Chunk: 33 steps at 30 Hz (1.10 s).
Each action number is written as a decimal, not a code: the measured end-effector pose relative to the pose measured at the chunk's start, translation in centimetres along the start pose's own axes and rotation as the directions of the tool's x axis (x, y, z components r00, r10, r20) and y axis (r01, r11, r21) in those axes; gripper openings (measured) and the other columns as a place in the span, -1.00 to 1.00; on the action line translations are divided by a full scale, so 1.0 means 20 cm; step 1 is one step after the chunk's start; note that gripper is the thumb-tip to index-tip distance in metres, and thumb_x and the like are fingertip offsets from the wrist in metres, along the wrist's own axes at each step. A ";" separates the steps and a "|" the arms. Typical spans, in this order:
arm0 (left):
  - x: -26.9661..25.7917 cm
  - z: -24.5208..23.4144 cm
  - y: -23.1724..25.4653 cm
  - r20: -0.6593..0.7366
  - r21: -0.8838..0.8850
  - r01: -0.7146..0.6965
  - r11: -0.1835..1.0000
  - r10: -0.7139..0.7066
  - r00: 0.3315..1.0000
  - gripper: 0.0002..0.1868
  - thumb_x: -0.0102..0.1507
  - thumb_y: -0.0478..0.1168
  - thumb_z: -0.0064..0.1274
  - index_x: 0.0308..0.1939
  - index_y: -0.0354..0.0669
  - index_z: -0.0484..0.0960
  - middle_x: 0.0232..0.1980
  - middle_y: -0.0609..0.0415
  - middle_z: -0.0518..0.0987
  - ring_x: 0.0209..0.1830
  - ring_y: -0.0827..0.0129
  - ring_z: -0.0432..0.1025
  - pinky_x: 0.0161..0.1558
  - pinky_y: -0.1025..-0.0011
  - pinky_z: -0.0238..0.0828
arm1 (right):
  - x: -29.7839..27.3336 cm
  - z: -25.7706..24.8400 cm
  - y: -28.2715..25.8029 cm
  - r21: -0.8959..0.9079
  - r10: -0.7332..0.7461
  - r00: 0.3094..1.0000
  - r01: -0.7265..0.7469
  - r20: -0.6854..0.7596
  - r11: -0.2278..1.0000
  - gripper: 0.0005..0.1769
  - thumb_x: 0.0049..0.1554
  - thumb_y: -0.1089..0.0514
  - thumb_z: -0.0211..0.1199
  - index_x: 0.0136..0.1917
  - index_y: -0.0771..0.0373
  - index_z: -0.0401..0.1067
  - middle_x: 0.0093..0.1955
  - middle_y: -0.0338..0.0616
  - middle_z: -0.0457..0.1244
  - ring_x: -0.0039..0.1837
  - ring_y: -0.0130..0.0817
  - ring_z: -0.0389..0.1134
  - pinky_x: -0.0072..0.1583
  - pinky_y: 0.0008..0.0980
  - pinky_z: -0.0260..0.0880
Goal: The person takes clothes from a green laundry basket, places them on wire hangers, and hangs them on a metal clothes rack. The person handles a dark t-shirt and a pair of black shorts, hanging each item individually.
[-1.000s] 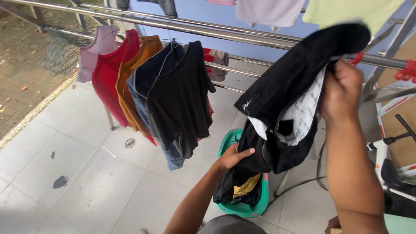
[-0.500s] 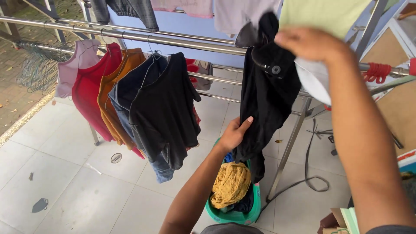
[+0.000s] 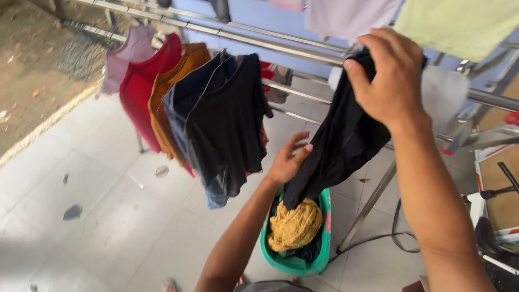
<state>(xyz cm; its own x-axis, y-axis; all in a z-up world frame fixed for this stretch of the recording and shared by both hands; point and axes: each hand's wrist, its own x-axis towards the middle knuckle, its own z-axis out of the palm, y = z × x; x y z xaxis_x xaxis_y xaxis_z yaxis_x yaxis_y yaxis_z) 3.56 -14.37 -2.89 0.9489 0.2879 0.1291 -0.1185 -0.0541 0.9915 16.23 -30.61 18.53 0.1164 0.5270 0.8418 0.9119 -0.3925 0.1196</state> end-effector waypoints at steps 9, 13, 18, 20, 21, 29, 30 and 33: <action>-0.34 -0.91 0.20 -0.437 -0.062 -0.358 0.932 0.298 0.849 -0.70 0.45 -0.20 -0.01 0.25 -0.14 0.56 0.22 0.00 0.59 0.05 0.36 0.54 -0.01 0.45 0.58 | 0.16 0.67 -0.87 0.632 -0.279 0.954 0.149 0.111 0.760 -0.60 0.19 0.14 0.37 0.26 0.33 0.51 0.27 0.14 0.35 0.39 0.11 0.31 0.35 -0.02 0.29; -0.54 -1.56 0.21 -0.562 0.183 -0.323 0.928 0.369 0.741 -0.65 0.43 -0.14 0.05 0.28 -0.11 0.54 0.27 -0.07 0.55 0.22 0.08 0.49 0.13 0.15 0.53 | 0.36 0.85 -1.38 0.659 -0.313 0.912 0.066 0.265 0.750 -0.53 0.23 0.01 0.32 0.35 0.21 0.47 0.38 0.06 0.30 0.51 0.03 0.21 0.40 -0.03 0.19; -0.91 -2.27 0.20 -0.730 0.145 -0.112 0.983 0.183 0.659 -0.58 0.40 -0.07 0.04 0.30 -0.13 0.52 0.33 -0.18 0.50 0.27 -0.07 0.45 0.20 0.09 0.48 | 0.56 1.23 -1.99 0.711 -0.408 0.752 -0.113 0.518 0.694 -0.43 0.22 -0.02 0.28 0.39 0.32 0.40 0.41 0.22 0.25 0.52 0.16 0.14 0.47 0.04 0.13; -0.99 -2.55 0.16 -0.751 0.132 -0.095 0.987 0.162 0.640 -0.58 0.39 -0.08 0.05 0.29 -0.14 0.52 0.31 -0.15 0.51 0.21 0.00 0.47 0.16 0.14 0.51 | 0.64 1.47 -2.21 0.708 -0.431 0.702 -0.148 0.567 0.691 -0.43 0.21 -0.03 0.26 0.40 0.30 0.40 0.41 0.20 0.25 0.52 0.13 0.16 0.49 0.02 0.12; -1.06 -2.66 0.13 -0.767 0.102 -0.069 0.992 0.123 0.630 -0.58 0.37 -0.08 0.07 0.28 -0.14 0.53 0.28 -0.13 0.53 0.15 0.08 0.49 0.13 0.18 0.53 | 0.66 1.59 -2.33 0.692 -0.445 0.638 -0.197 0.628 0.695 -0.42 0.20 -0.04 0.24 0.40 0.29 0.39 0.41 0.19 0.26 0.51 0.09 0.18 0.51 -0.01 0.11; -1.19 -3.34 -0.01 -0.776 0.009 0.064 0.998 -0.033 0.630 -0.56 0.37 -0.08 0.05 0.30 -0.15 0.52 0.28 -0.21 0.51 0.18 -0.02 0.51 0.13 0.11 0.52 | 0.74 2.59 -2.80 0.370 -0.242 0.293 -0.557 0.925 0.743 -0.21 0.14 -0.26 0.26 0.57 -0.02 0.22 0.45 0.05 0.26 0.45 -0.14 0.29 0.41 -0.13 0.30; -1.16 -3.41 -0.04 -0.781 0.005 0.062 0.998 -0.035 0.623 -0.56 0.38 -0.08 0.04 0.30 -0.15 0.51 0.29 -0.21 0.51 0.19 -0.03 0.50 0.13 0.10 0.52 | 0.76 2.73 -2.82 0.340 -0.203 0.292 -0.566 0.935 0.751 -0.18 0.12 -0.31 0.26 0.57 -0.07 0.21 0.42 0.02 0.28 0.43 -0.19 0.31 0.37 -0.16 0.34; -1.09 -3.62 -0.16 -0.777 -0.008 0.100 0.995 -0.069 0.625 -0.56 0.37 -0.09 0.06 0.29 -0.15 0.52 0.28 -0.20 0.53 0.18 -0.02 0.52 0.10 0.11 0.54 | 0.77 3.21 -2.86 0.279 -0.114 0.292 -0.624 0.950 0.730 -0.15 0.13 -0.35 0.25 0.59 -0.08 0.19 0.38 -0.05 0.31 0.39 -0.23 0.34 0.32 -0.17 0.37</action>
<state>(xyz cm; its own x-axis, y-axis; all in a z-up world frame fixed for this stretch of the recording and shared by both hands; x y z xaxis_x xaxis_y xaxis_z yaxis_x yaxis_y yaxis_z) -37.89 48.67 -7.53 0.3741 0.9271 0.0254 -0.0256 -0.0171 0.9995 -8.87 48.35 -9.16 0.3041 0.9143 -0.2674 0.7026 -0.4048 -0.5852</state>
